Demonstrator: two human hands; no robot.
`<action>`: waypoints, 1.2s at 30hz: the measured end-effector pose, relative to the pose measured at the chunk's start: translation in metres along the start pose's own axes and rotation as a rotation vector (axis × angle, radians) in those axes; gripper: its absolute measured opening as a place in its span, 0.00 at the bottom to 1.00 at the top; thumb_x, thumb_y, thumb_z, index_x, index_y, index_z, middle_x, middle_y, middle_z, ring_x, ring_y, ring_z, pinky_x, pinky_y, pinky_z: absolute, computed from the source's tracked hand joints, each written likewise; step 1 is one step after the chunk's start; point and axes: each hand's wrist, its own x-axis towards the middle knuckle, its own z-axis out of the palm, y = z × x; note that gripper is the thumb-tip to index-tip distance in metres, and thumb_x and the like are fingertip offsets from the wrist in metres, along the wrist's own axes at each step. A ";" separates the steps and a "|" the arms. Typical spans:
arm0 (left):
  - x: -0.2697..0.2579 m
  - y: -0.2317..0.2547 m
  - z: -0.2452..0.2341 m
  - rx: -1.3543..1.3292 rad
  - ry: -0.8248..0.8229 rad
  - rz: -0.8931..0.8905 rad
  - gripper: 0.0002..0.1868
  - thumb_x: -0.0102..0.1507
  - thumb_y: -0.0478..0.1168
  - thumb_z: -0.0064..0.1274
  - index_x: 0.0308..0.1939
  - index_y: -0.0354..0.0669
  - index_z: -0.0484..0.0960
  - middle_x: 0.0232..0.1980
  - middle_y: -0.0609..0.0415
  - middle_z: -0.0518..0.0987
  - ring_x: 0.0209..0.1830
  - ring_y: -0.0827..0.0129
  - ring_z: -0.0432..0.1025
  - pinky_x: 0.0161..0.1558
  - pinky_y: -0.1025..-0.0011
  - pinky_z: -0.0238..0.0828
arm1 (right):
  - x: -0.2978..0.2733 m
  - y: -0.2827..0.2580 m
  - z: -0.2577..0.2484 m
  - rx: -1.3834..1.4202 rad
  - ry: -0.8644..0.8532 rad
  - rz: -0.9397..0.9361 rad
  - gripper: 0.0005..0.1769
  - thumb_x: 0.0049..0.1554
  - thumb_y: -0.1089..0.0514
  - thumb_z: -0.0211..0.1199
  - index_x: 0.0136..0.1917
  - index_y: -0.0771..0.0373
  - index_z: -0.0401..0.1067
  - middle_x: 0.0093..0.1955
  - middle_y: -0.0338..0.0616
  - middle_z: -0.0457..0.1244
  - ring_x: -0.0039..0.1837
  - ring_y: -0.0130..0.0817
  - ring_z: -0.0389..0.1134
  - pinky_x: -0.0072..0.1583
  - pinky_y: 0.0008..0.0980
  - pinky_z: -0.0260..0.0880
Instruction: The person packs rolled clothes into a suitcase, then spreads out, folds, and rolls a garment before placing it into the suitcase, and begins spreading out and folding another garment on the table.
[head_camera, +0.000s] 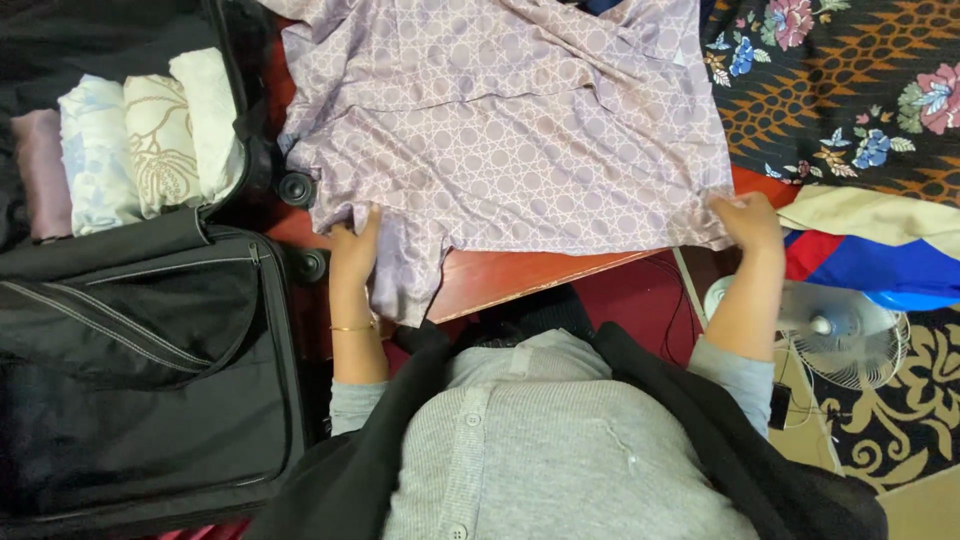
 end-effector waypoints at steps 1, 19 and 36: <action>0.005 -0.002 0.006 -0.014 0.046 0.050 0.54 0.63 0.64 0.61 0.66 0.12 0.58 0.66 0.22 0.67 0.68 0.43 0.65 0.65 0.60 0.60 | 0.004 0.001 0.008 0.002 0.029 -0.008 0.34 0.53 0.40 0.73 0.58 0.71 0.73 0.53 0.64 0.68 0.58 0.53 0.71 0.59 0.44 0.68; -0.090 0.081 -0.051 -0.942 0.608 0.430 0.14 0.65 0.33 0.39 0.52 0.34 0.76 0.51 0.54 0.79 0.50 0.71 0.74 0.57 0.72 0.74 | 0.042 -0.084 -0.097 0.330 0.267 -0.597 0.08 0.63 0.65 0.61 0.56 0.65 0.72 0.57 0.53 0.68 0.62 0.47 0.69 0.66 0.38 0.67; -0.064 0.087 0.039 0.143 0.323 -0.100 0.27 0.65 0.54 0.52 0.58 0.35 0.75 0.51 0.33 0.81 0.50 0.42 0.76 0.51 0.54 0.70 | 0.195 -0.130 0.028 0.031 0.010 -0.594 0.24 0.59 0.49 0.70 0.61 0.67 0.72 0.49 0.54 0.68 0.54 0.50 0.70 0.56 0.41 0.69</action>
